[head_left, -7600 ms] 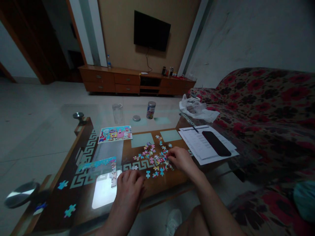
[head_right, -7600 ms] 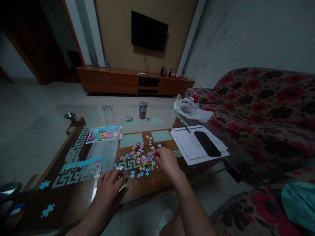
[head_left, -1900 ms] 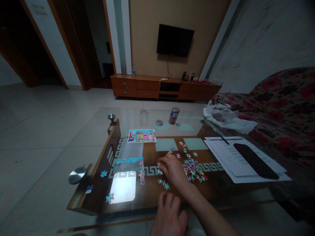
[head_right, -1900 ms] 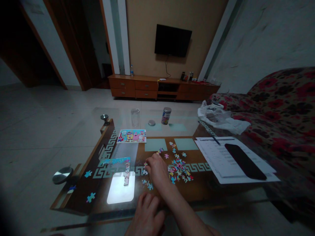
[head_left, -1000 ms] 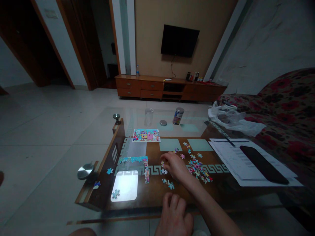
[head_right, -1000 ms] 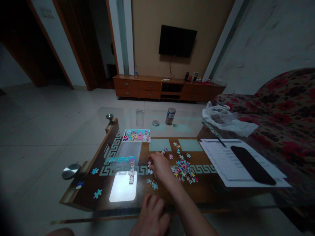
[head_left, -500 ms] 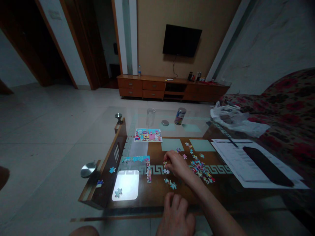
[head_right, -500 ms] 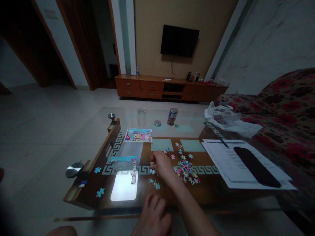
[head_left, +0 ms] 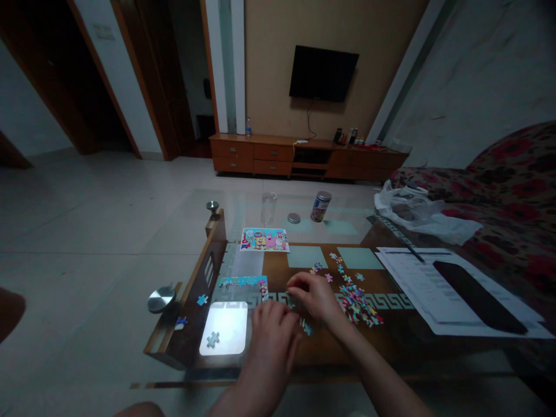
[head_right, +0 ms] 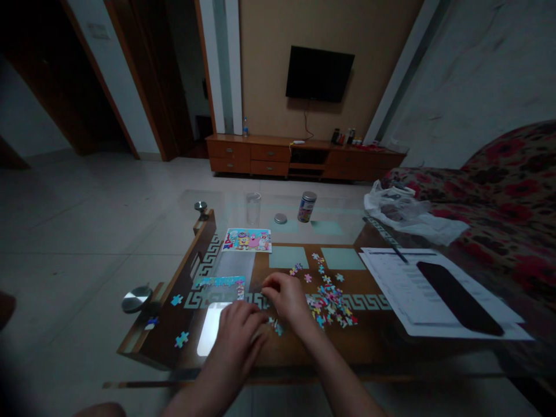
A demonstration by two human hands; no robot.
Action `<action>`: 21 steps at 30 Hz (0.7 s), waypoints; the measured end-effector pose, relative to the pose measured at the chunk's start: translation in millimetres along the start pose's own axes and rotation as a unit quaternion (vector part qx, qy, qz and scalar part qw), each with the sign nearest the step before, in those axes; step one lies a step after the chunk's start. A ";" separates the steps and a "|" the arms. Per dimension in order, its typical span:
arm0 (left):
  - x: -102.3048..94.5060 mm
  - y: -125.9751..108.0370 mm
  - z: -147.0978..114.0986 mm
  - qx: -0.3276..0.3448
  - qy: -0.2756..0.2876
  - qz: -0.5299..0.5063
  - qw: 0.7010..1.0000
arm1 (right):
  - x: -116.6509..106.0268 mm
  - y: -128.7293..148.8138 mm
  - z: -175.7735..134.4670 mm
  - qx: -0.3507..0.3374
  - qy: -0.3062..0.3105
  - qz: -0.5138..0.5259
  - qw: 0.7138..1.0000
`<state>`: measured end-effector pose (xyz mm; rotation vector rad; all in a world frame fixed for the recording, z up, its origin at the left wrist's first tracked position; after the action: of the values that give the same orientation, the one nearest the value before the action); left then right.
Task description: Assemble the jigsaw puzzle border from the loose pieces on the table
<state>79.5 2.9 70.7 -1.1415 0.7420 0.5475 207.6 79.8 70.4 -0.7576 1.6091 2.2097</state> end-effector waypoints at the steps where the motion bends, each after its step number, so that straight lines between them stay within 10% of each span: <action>1: -10.7 8.3 5.3 -0.023 -0.009 -0.003 1.000 | 2.7 3.9 -1.4 0.005 0.003 0.025 1.000; 14: -41.4 55.8 15.5 -0.152 0.013 -0.189 0.970 | 44.3 19.6 -13.8 0.111 0.055 0.194 0.973; 21: -47.6 73.4 18.4 -0.188 0.024 -0.114 0.975 | 44.9 16.7 -12.6 0.104 0.040 0.176 0.978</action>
<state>0.1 43.8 66.8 -1.5740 0.5486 0.4773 165.1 59.7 54.6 -0.5437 2.1148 2.2086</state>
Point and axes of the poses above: each hand's wrist, its own z-axis towards the middle knuckle, its own x-axis out of the palm, y = z × x, the point moved 4 cm from there along z, towards the middle knuckle, and after that the axes turned 10 degrees about -x, right-handed, at the moved point
